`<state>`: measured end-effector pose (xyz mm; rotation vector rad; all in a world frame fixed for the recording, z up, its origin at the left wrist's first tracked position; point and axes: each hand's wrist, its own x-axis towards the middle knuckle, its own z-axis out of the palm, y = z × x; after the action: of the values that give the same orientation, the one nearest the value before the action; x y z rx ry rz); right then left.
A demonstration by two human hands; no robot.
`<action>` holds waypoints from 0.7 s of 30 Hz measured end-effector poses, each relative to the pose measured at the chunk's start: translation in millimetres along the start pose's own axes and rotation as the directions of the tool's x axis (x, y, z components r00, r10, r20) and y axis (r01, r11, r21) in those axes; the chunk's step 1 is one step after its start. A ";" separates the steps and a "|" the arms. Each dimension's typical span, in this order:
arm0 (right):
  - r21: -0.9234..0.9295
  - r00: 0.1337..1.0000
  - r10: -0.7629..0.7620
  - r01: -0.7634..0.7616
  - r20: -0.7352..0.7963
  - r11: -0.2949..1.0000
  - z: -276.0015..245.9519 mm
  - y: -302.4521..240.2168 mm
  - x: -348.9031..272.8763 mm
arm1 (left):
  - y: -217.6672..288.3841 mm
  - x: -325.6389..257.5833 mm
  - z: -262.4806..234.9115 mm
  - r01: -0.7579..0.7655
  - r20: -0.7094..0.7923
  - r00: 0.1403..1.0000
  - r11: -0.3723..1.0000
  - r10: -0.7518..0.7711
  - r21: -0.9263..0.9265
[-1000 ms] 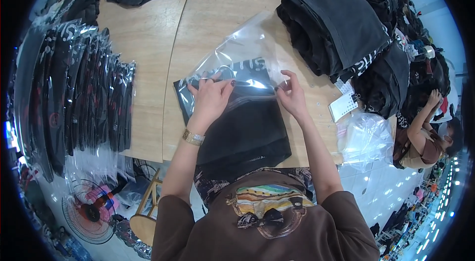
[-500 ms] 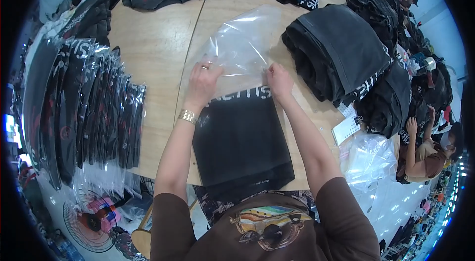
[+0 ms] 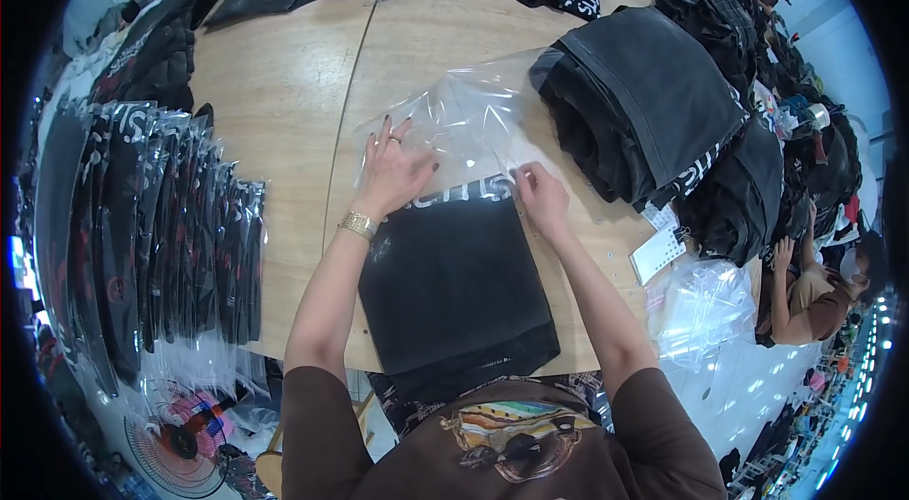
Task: Bagging folded black shirts into plastic bags and adding labels.
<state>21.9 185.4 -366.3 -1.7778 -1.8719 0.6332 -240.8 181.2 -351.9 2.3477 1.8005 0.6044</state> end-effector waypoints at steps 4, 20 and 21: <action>0.358 0.891 0.120 -0.295 0.438 0.886 -3.8 3.5 46.8 | 22.4 13.1 -13.6 0.170 0.107 0.978 0.981 -0.179 0.090; 0.019 0.994 -0.046 0.044 0.101 0.999 -19.1 8.2 -26.1 | -24.6 -8.9 11.1 -0.250 -0.069 0.967 0.968 0.247 -0.037; 0.161 0.976 0.043 -0.079 0.214 0.984 -22.8 6.7 -29.1 | -29.4 -13.0 9.2 -0.228 -0.056 0.972 0.973 0.227 -0.018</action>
<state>42.6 156.8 -353.6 -1.7200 -1.8393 1.0071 -266.4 178.6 -373.2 2.5656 1.5444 0.7192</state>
